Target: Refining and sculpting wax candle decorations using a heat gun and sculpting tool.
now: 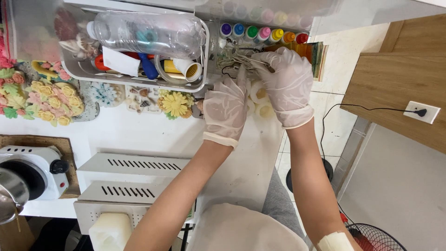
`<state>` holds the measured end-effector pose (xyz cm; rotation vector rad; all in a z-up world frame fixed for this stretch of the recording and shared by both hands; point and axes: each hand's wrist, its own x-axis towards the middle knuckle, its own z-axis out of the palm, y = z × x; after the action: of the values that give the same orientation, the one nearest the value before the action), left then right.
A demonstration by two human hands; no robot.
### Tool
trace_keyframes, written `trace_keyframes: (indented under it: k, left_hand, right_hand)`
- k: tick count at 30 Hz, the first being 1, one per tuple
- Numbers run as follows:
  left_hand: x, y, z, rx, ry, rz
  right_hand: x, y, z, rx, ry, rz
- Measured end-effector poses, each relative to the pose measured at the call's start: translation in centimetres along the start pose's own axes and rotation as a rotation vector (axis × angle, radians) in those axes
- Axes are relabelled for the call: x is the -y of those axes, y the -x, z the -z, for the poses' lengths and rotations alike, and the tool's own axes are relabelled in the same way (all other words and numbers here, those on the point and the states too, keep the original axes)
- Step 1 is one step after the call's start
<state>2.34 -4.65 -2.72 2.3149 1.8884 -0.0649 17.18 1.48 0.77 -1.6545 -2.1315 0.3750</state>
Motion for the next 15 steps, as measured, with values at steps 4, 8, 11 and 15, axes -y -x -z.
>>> trace_keyframes:
  k: [4,8,11,15]
  left_hand:
    - [0.0,-0.6,1.1,0.072,-0.02,0.013]
    - [0.0,-1.0,3.2,0.119,0.0,0.024]
    - [0.3,-0.2,4.1,0.084,0.087,0.039]
    - [0.5,0.1,8.4,-0.024,0.915,0.386]
  right_hand:
    - [0.7,0.0,1.9,-0.023,-0.009,-0.011]
    - [1.1,0.1,3.4,-0.047,-0.246,-0.21]
    - [1.7,0.2,4.5,-0.046,-0.492,-0.418]
    - [3.1,1.0,6.9,0.012,-0.916,-0.738]
